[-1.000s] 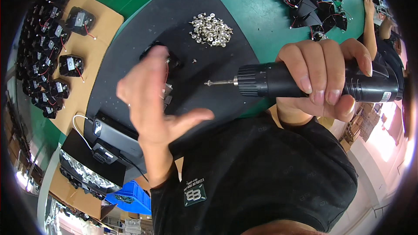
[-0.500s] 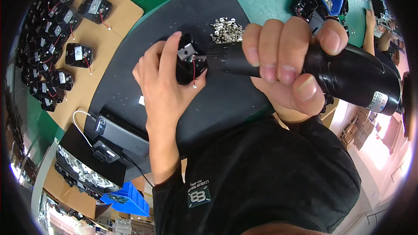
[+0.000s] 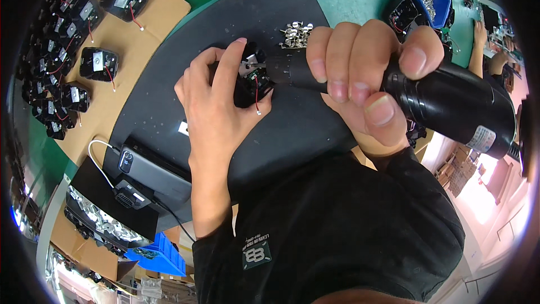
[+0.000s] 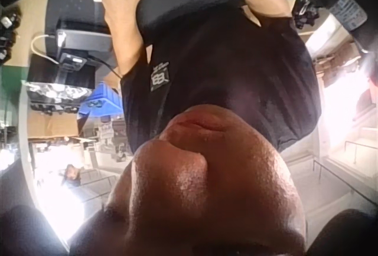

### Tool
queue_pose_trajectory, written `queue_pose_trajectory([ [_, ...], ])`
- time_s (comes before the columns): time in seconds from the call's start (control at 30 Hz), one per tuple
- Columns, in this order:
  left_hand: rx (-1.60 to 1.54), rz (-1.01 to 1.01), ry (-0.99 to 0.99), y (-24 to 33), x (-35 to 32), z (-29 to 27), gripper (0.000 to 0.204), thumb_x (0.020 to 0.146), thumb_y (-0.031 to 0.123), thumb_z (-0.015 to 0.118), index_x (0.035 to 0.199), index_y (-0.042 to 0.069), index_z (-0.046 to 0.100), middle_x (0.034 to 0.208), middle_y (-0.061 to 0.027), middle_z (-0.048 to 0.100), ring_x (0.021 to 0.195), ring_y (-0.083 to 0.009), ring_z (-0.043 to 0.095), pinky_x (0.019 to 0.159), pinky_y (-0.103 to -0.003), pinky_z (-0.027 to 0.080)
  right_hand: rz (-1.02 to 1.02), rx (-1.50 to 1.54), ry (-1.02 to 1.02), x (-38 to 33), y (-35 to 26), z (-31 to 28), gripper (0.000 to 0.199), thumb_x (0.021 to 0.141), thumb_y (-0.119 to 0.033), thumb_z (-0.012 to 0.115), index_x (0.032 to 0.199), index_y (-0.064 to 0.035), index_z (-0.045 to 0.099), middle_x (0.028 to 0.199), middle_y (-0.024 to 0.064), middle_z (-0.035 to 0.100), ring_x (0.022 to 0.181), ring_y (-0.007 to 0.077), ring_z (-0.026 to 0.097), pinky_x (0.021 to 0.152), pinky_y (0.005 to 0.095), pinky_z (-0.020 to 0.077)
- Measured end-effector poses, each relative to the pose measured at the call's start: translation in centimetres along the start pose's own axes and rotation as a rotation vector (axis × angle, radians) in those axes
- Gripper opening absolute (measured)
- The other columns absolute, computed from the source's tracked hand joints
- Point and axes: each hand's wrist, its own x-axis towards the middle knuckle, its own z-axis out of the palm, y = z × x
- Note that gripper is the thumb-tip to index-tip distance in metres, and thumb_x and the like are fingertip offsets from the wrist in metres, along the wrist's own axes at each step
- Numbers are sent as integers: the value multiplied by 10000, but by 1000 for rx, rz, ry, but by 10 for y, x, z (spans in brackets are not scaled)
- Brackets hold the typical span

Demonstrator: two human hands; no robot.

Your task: The person uses a power screwdriver to fasten screws into small black electronic devices on a green workbench. They repeatedly pick up devices, align them, drive screws, and place the finished units aside. Metal brackets and a pile of screws are also handled during the process.

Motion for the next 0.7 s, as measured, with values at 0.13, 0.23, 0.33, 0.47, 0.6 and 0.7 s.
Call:
queue_pose_trajectory([
  [0.13, -19, -7, 15, -2, -1, 0, 749, 508, 175, 836, 1224, 152, 620, 1081, -79, 561, 1001, -264, 553, 887, -402, 388, 57, -19, -45, 2, -6, 0, 318, 897, -123, 644, 1096, -260, 438, 821, -32, 492, 742, 137, 478, 740, 337, 379],
  [0.23, -19, 0, 15, -4, -2, 1, 758, 502, 185, 827, 1229, 148, 613, 1093, -85, 571, 1023, -267, 559, 901, -402, 390, 37, -26, -55, 1, -3, -1, 308, 900, -123, 633, 1098, -258, 439, 825, -34, 494, 741, 130, 477, 739, 332, 379],
  [0.33, -14, -11, 11, -5, -3, 1, 766, 501, 196, 817, 1235, 145, 605, 1110, -87, 578, 1042, -271, 564, 918, -404, 390, 8, -21, -61, 2, -3, -2, 306, 900, -119, 619, 1109, -255, 441, 830, -35, 497, 744, 122, 478, 737, 326, 380],
  [0.47, -16, -20, -3, -3, -2, 0, 756, 503, 181, 806, 1231, 143, 604, 1118, -88, 579, 1049, -272, 564, 923, -403, 390, -11, 1, -49, 1, -3, 0, 322, 898, -113, 602, 1137, -257, 442, 843, -36, 501, 750, 117, 480, 736, 322, 379],
  [0.6, 1, -29, -16, -4, -2, 1, 750, 508, 175, 785, 1232, 133, 596, 1138, -91, 593, 1073, -276, 572, 940, -404, 391, -18, 19, -76, 0, -3, -2, 337, 896, -109, 596, 1157, -260, 444, 854, -35, 503, 756, 118, 481, 737, 320, 378],
  [0.7, -8, -35, -11, -3, -2, 0, 751, 507, 176, 786, 1233, 134, 595, 1136, -90, 593, 1068, -276, 573, 940, -405, 391, -8, 19, -67, 0, -4, -1, 341, 895, -107, 598, 1159, -258, 445, 858, -35, 504, 759, 119, 481, 740, 320, 379],
])
